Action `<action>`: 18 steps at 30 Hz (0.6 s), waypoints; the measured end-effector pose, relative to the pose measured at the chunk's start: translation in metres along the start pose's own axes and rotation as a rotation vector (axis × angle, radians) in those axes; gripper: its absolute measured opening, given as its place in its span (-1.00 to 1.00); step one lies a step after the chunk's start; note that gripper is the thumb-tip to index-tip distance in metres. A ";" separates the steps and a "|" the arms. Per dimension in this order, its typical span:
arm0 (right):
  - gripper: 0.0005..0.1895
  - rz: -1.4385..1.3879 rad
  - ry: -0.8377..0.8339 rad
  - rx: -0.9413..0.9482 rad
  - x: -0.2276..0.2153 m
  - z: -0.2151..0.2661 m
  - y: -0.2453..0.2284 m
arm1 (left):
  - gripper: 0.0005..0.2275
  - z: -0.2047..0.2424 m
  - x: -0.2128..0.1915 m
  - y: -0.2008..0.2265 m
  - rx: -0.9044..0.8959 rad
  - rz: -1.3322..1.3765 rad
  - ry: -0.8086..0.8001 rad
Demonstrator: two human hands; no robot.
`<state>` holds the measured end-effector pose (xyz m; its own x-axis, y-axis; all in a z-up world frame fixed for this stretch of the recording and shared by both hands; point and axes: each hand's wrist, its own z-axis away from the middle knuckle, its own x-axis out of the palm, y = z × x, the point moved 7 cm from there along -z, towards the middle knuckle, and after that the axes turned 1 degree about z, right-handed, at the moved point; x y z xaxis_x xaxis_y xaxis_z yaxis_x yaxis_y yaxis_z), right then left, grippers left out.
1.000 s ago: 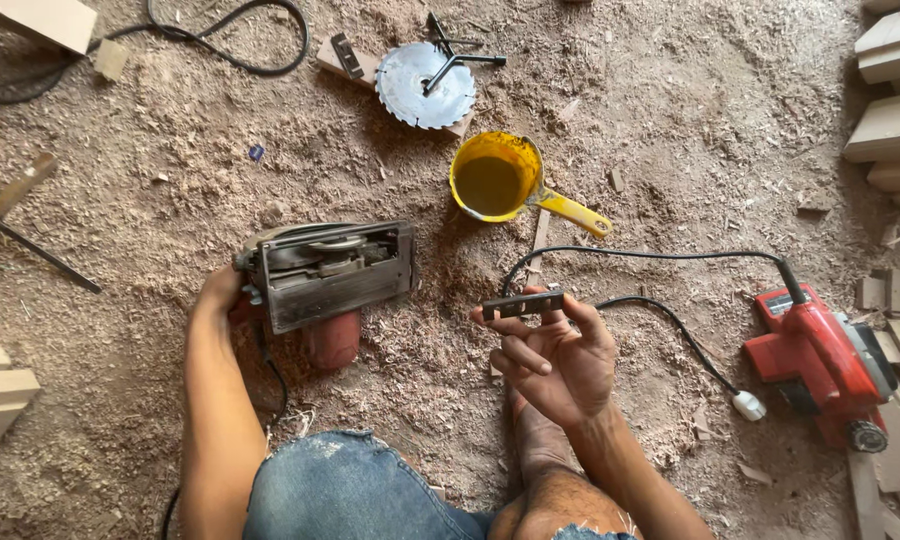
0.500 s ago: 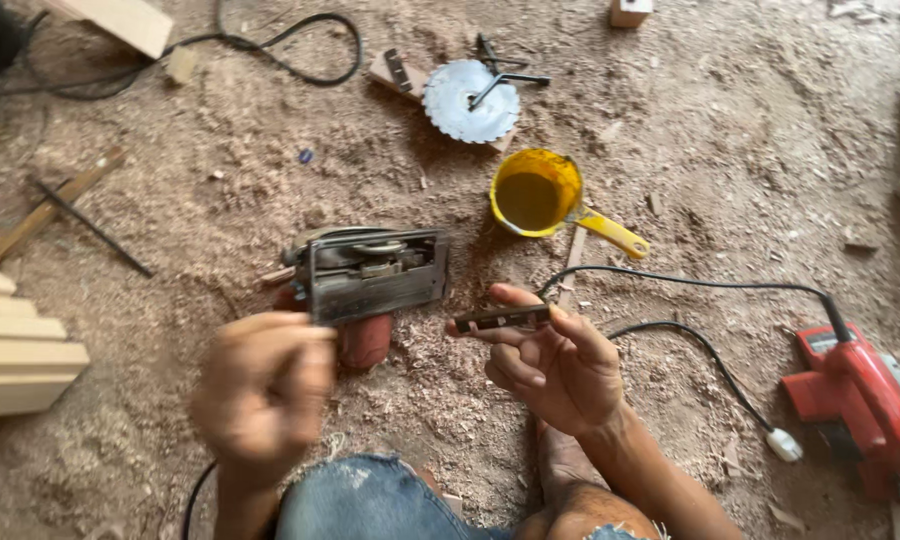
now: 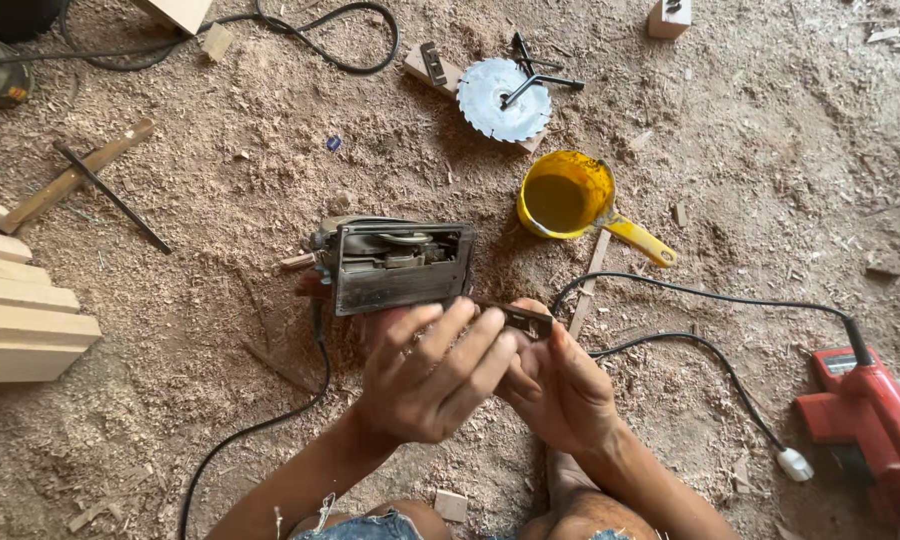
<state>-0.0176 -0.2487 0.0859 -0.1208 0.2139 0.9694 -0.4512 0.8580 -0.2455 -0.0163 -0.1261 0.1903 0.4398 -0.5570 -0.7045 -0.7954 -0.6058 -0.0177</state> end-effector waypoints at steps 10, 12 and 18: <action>-0.29 -0.084 -0.192 0.000 0.012 -0.004 -0.002 | -0.86 0.016 -0.013 0.006 -0.043 0.001 0.095; -0.34 -0.109 -0.183 0.005 0.006 -0.002 -0.001 | -0.86 0.016 -0.014 0.006 -0.047 -0.002 0.080; -0.42 -0.199 -0.214 0.012 -0.010 0.004 0.002 | -0.84 0.011 -0.013 0.007 -0.040 -0.026 0.085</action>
<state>-0.0213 -0.2508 0.0755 -0.2118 -0.0620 0.9753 -0.4953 0.8672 -0.0524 -0.0324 -0.1165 0.1916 0.4955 -0.5859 -0.6413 -0.7668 -0.6419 -0.0061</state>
